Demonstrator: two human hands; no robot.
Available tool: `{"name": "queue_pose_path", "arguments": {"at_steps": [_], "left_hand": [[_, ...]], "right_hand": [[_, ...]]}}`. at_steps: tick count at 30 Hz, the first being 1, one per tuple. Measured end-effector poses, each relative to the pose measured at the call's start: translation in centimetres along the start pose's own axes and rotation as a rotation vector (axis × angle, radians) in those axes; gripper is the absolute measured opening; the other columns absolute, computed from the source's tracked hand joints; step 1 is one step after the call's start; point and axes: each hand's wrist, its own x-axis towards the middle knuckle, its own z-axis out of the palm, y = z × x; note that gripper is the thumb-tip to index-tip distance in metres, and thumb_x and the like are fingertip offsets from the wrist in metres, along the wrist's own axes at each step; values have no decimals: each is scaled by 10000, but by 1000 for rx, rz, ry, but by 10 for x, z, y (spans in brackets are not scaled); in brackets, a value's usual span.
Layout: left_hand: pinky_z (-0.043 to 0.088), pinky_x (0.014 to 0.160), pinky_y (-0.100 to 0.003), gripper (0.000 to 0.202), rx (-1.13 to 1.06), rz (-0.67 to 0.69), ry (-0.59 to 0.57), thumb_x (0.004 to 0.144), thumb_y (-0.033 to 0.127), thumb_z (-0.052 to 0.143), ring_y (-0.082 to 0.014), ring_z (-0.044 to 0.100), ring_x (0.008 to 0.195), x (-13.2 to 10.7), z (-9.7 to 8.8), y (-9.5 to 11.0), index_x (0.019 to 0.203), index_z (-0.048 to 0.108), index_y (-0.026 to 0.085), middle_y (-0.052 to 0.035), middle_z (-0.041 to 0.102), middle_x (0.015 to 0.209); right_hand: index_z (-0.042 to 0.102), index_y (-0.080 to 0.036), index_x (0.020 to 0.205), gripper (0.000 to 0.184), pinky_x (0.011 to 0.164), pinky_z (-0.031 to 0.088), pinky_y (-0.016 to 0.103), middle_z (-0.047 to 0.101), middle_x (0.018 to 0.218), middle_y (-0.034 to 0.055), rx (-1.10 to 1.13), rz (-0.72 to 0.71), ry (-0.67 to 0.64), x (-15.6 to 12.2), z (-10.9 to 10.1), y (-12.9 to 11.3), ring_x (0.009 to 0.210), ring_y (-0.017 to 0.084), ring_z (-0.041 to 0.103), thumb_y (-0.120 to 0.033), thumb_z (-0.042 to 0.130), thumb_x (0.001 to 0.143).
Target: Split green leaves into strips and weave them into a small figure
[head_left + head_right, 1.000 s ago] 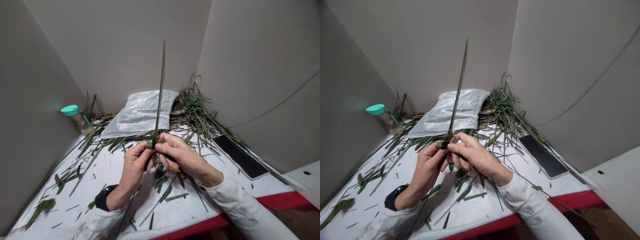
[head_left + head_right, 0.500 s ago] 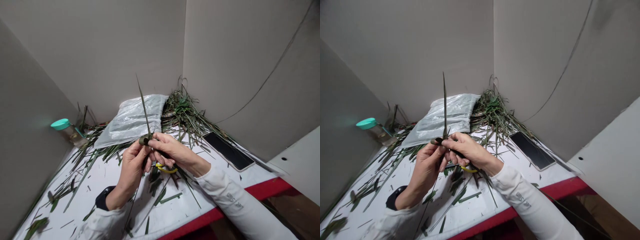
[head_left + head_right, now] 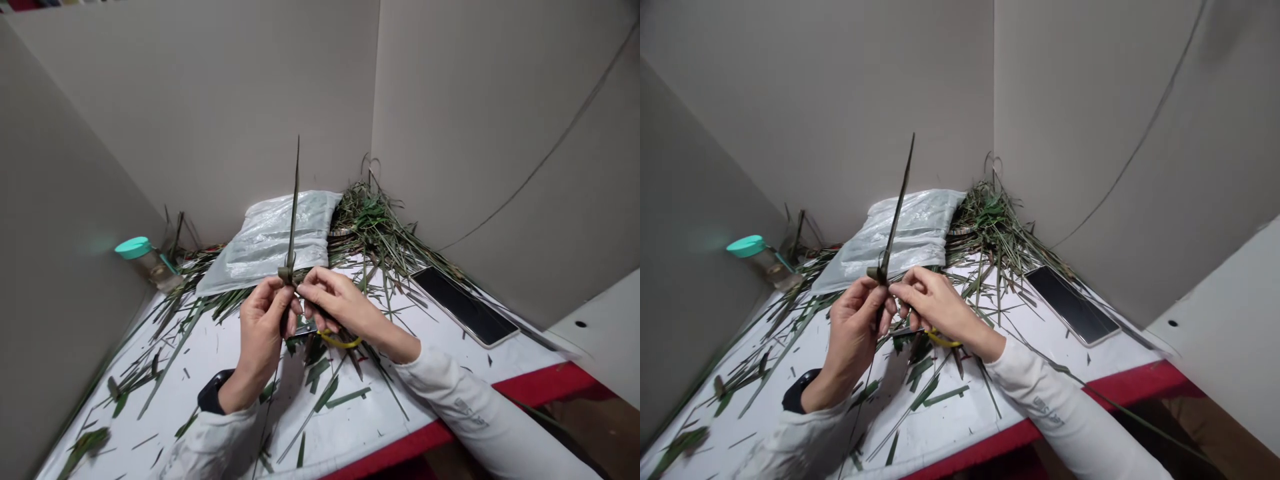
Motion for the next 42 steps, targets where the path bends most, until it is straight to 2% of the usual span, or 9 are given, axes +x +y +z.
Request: {"name": "queue_pose_path", "arguments": {"at_steps": [3, 6, 9, 13, 17, 21, 25, 34, 42], "left_hand": [[298, 354, -131, 186, -15, 41, 67, 822, 309, 721, -25, 408, 346, 2, -3, 1, 822, 583, 184, 84, 577, 540], [305, 352, -129, 178, -31, 51, 90, 835, 307, 709, -26, 418, 349, 3, -4, 2, 829, 578, 187, 76, 601, 558], [328, 355, -133, 180, -46, 27, 54, 833, 316, 711, -34, 446, 354, 3, -4, 1, 843, 589, 184, 59, 626, 578], [319, 337, -131, 195, -65, -23, -34, 825, 332, 720, -32, 450, 334, 1, -3, 1, 889, 643, 165, 49, 626, 584], [301, 330, -115, 193, -82, -33, -76, 834, 322, 719, -25, 451, 323, -3, -2, 2, 947, 657, 179, 52, 640, 595], [308, 334, -102, 182, -97, -11, -70, 834, 295, 726, -26, 449, 317, -7, 1, 3, 975, 650, 209, 57, 657, 574], [323, 335, -102, 156, -100, 2, -89, 833, 276, 729, -31, 462, 325, -10, 3, 4, 957, 657, 213, 48, 669, 578], [335, 341, -116, 181, -110, 23, -44, 813, 294, 760, -27, 450, 329, -10, 4, -1, 938, 658, 212, 72, 628, 574], [402, 400, -155, 192, -132, -25, -56, 793, 311, 778, -66, 502, 423, -10, 4, 6, 856, 666, 170, 53, 588, 558]], "right_hand": [[532, -202, 855, 214, 512, 412, 205, 590, 691, -43, -330, -142, 106, -4, 7, 1, 536, 92, 542, -386, 604, 939], [578, -187, 887, 77, 662, 428, 245, 627, 766, 0, -658, -367, 221, -7, 11, 5, 679, 129, 580, -204, 554, 957], [598, -172, 917, 142, 670, 418, 249, 639, 771, 23, -761, -524, 253, -8, 11, 9, 685, 140, 589, -140, 475, 982], [576, -174, 940, 137, 619, 406, 235, 628, 750, 14, -733, -617, 257, -9, 10, 12, 642, 131, 580, -123, 456, 980], [543, -187, 938, 130, 573, 396, 229, 601, 714, -3, -636, -602, 281, -11, 13, 7, 589, 121, 563, -130, 433, 978], [488, -205, 1007, 66, 569, 415, 222, 582, 646, -47, -429, -468, 258, -14, 14, -1, 547, 112, 571, -161, 470, 960], [442, -207, 1218, 289, 587, 440, 218, 597, 600, -86, -250, -344, 243, -15, 13, -6, 526, 104, 567, -241, 555, 954], [515, -199, 1288, 333, 523, 404, 195, 524, 588, -93, -236, -408, 192, -14, 15, -4, 475, 68, 475, -184, 515, 955], [555, -243, 1286, 345, 496, 444, 185, 561, 572, -91, -32, -359, -10, -14, 9, -12, 427, 61, 486, -171, 516, 951]]}}
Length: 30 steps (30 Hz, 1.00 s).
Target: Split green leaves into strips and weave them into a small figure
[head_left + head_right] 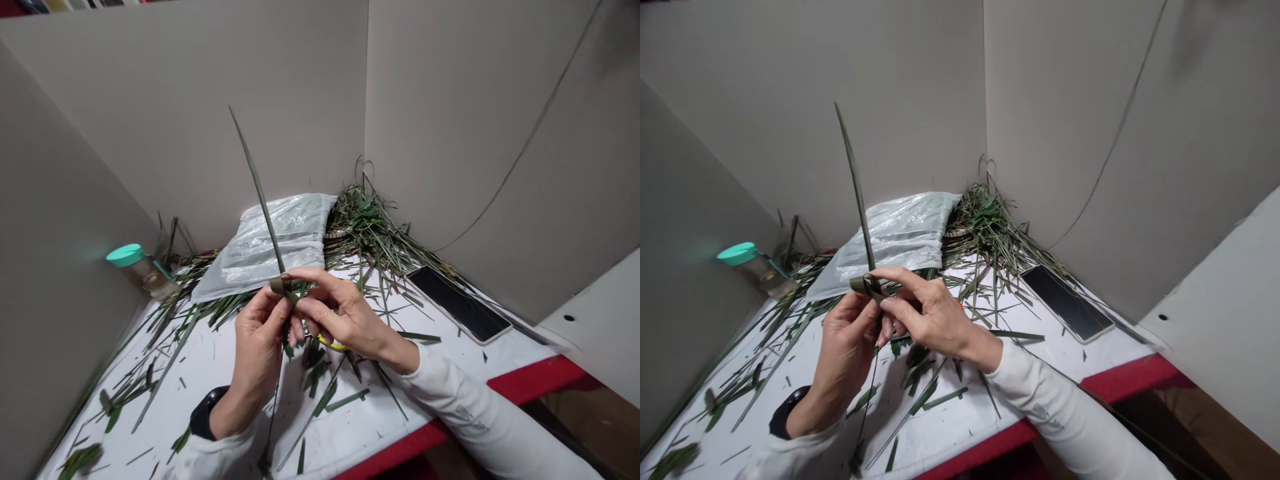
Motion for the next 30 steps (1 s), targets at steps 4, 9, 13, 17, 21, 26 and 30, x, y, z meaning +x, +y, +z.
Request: {"name": "queue_pose_path", "arguments": {"at_steps": [4, 9, 13, 17, 21, 26, 30], "left_hand": [[395, 400, -149, 192, -30, 2, 18, 784, 289, 788, -51, 488, 412, -2, 2, 3, 843, 642, 179, 67, 574, 582], [375, 396, -133, 172, -68, 50, 39, 805, 273, 775, -38, 456, 398, -2, 3, 3, 921, 654, 232, 98, 511, 552], [377, 401, -146, 379, -54, 85, 51, 826, 260, 760, -40, 444, 391, -2, 3, 2, 1183, 649, 322, 105, 484, 555], [406, 415, -166, 455, -48, 68, 69, 812, 266, 775, -35, 442, 392, -2, 2, 1, 1245, 659, 338, 94, 524, 597], [367, 369, -144, 315, -94, 69, 58, 755, 258, 819, -20, 461, 379, -1, 3, 4, 1059, 744, 290, 55, 661, 692], [364, 361, -126, 324, -107, 78, 94, 695, 225, 857, -33, 493, 368, 2, 3, 10, 994, 745, 280, 70, 658, 611], [331, 345, -125, 329, -58, 153, 154, 709, 225, 840, -49, 505, 363, 4, -1, 13, 1007, 702, 254, 46, 683, 600]], "right_hand": [[541, -199, 1301, 372, 482, 436, 192, 591, 564, -76, -57, 9, 10, 1, 0, 3, 447, 79, 515, -232, 582, 933], [573, -194, 1275, 364, 470, 415, 189, 559, 545, -78, -154, -42, 53, 0, 3, 6, 446, 78, 487, -229, 601, 914], [611, -219, 1227, 298, 462, 424, 167, 575, 575, -67, -70, 11, 72, 0, 4, 5, 460, 67, 497, -208, 563, 932], [617, -218, 1188, 274, 399, 405, 143, 534, 543, -82, 83, 60, 64, 1, 5, 5, 449, 67, 463, -202, 566, 920], [562, -209, 1198, 272, 380, 385, 146, 512, 542, -93, 99, 77, 70, -1, 6, 6, 432, 71, 453, -225, 551, 927], [482, -215, 1101, 224, 500, 415, 187, 556, 620, -75, -129, 27, 91, -3, 6, 6, 520, 88, 513, -209, 588, 903], [530, -208, 893, 68, 562, 436, 220, 601, 701, -32, -317, 49, 151, -1, 4, 5, 557, 94, 548, -241, 564, 942]]}}
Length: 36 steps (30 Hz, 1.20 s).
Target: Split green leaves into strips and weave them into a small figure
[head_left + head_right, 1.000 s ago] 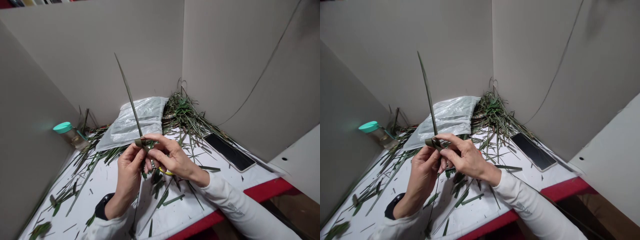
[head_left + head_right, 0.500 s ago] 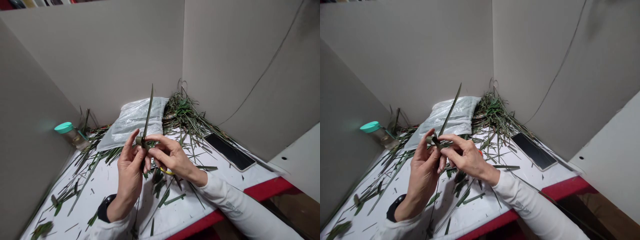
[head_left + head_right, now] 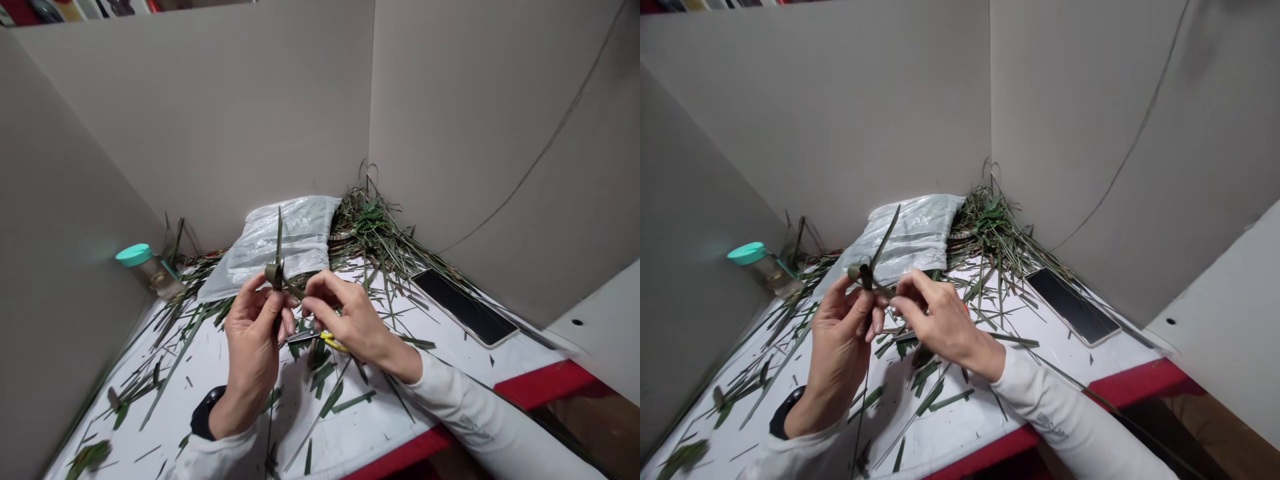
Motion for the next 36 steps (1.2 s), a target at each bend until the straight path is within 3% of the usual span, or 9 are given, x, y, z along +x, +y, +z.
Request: {"name": "queue_pose_path", "arguments": {"at_steps": [4, 9, 15, 21, 27, 30, 33, 36], "left_hand": [[346, 351, -131, 317, 61, 14, -6, 767, 237, 793, -55, 505, 369, -1, -1, -2, 1058, 670, 250, 35, 695, 623], [363, 370, -136, 299, 56, -6, -30, 772, 250, 791, -48, 486, 368, -4, 2, -4, 1044, 668, 245, 85, 595, 552], [351, 364, -138, 310, 62, -44, -70, 767, 259, 799, -46, 488, 375, -5, 0, -7, 1045, 664, 244, 79, 615, 585], [334, 362, -145, 329, 95, -86, -130, 794, 259, 776, -49, 504, 388, -8, -4, -12, 1094, 641, 238, 30, 698, 705], [336, 373, -148, 323, 111, -76, -155, 813, 256, 757, -57, 502, 396, -9, -5, -10, 1110, 628, 247, 48, 665, 645], [338, 382, -150, 303, 127, -64, -147, 820, 250, 749, -59, 510, 408, -9, -4, -9, 1097, 626, 249, 49, 661, 645], [337, 385, -148, 290, 126, -62, -121, 805, 247, 758, -52, 498, 399, -9, -3, -8, 1066, 633, 241, 58, 645, 635], [347, 382, -149, 305, 120, -58, -109, 785, 261, 774, -52, 486, 390, -9, -1, -9, 1057, 638, 237, 58, 647, 631]], "right_hand": [[561, -207, 827, 178, 573, 426, 226, 599, 674, -37, -19, 18, 26, 1, 1, 0, 544, 92, 537, -271, 517, 987], [557, -203, 863, 147, 574, 414, 220, 564, 657, -52, 48, -13, -39, 0, 3, -2, 538, 85, 515, -276, 525, 986], [553, -201, 840, 143, 568, 408, 221, 568, 650, -46, 44, -44, -34, 3, -1, -5, 568, 92, 520, -267, 551, 968], [531, -202, 872, 129, 459, 370, 187, 584, 593, -63, 272, 79, -41, 8, -2, -7, 457, 65, 468, -294, 588, 942], [434, -230, 925, 158, 375, 295, 152, 567, 540, -106, 502, 158, -141, 12, 0, -8, 371, 51, 400, -276, 586, 921], [457, -229, 980, 130, 417, 329, 168, 549, 573, -101, 356, 122, -98, 10, 0, -10, 414, 58, 413, -278, 568, 935], [504, -216, 983, 30, 511, 386, 199, 517, 603, -78, 116, -7, -16, 7, 2, -13, 508, 78, 477, -232, 513, 959], [546, -222, 1002, 75, 515, 403, 203, 516, 625, -65, 113, -44, -24, 8, 3, -13, 520, 84, 494, -227, 476, 976]]}}
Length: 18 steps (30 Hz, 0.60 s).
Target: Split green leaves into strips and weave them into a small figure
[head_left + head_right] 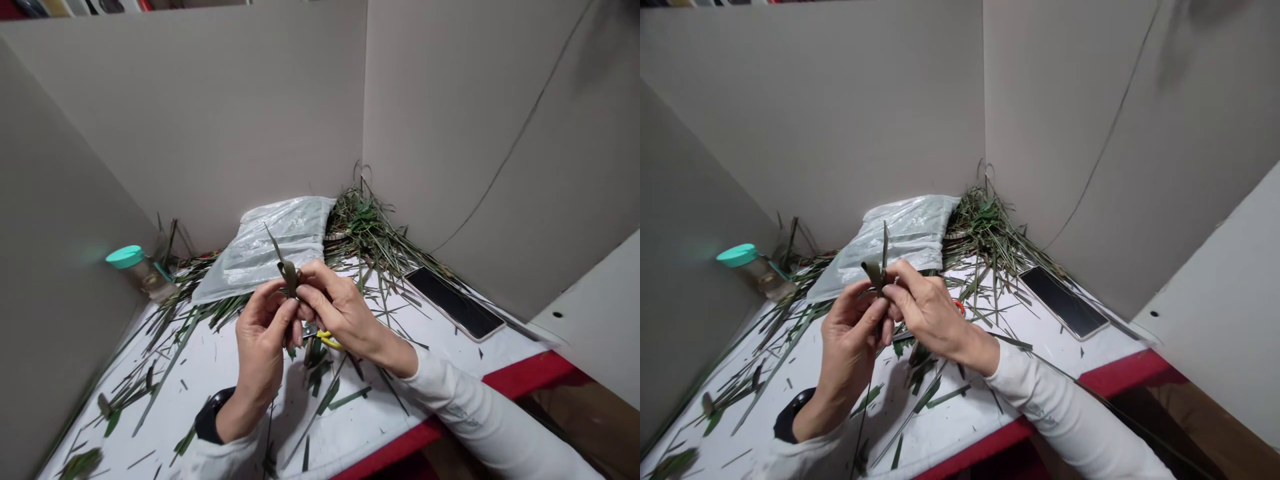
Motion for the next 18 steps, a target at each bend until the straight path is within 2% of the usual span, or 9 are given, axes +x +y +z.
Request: {"name": "queue_pose_path", "arguments": {"at_steps": [3, 6, 9, 14, 18], "left_hand": [[355, 380, -152, 327, 11, 18, 5, 796, 280, 765, -60, 488, 395, -1, 1, 0, 1092, 633, 242, 54, 648, 623], [399, 405, -165, 410, 52, 53, 10, 831, 272, 733, -69, 501, 408, -3, 1, -1, 1219, 601, 277, 68, 619, 614], [443, 440, -176, 508, 107, 102, 29, 856, 256, 712, -72, 520, 432, -6, 0, -1, 1333, 556, 334, 80, 595, 625], [437, 438, -169, 430, 150, 168, 20, 883, 224, 682, -60, 532, 453, -7, 0, -2, 1291, 614, 341, 56, 655, 711], [436, 439, -172, 400, 145, 163, -5, 893, 220, 667, -66, 547, 458, -6, 1, -2, 1276, 611, 321, 46, 678, 724]], "right_hand": [[567, -228, 992, 89, 433, 368, 181, 522, 593, -74, 221, 99, -94, 4, -3, 3, 437, 66, 446, -287, 502, 975], [559, -217, 941, 165, 379, 320, 158, 523, 559, -87, 401, 186, -148, 9, -6, 6, 385, 46, 398, -378, 592, 932], [541, -208, 917, 188, 359, 310, 138, 542, 541, -92, 457, 209, -129, 10, -6, 8, 364, 37, 396, -384, 608, 921], [543, -202, 932, 190, 346, 308, 115, 549, 531, -99, 490, 213, -111, 7, -3, 8, 350, 29, 397, -384, 599, 934], [535, -206, 940, 191, 346, 299, 111, 546, 530, -104, 533, 206, -126, 6, -3, 11, 346, 24, 382, -390, 589, 941]]}}
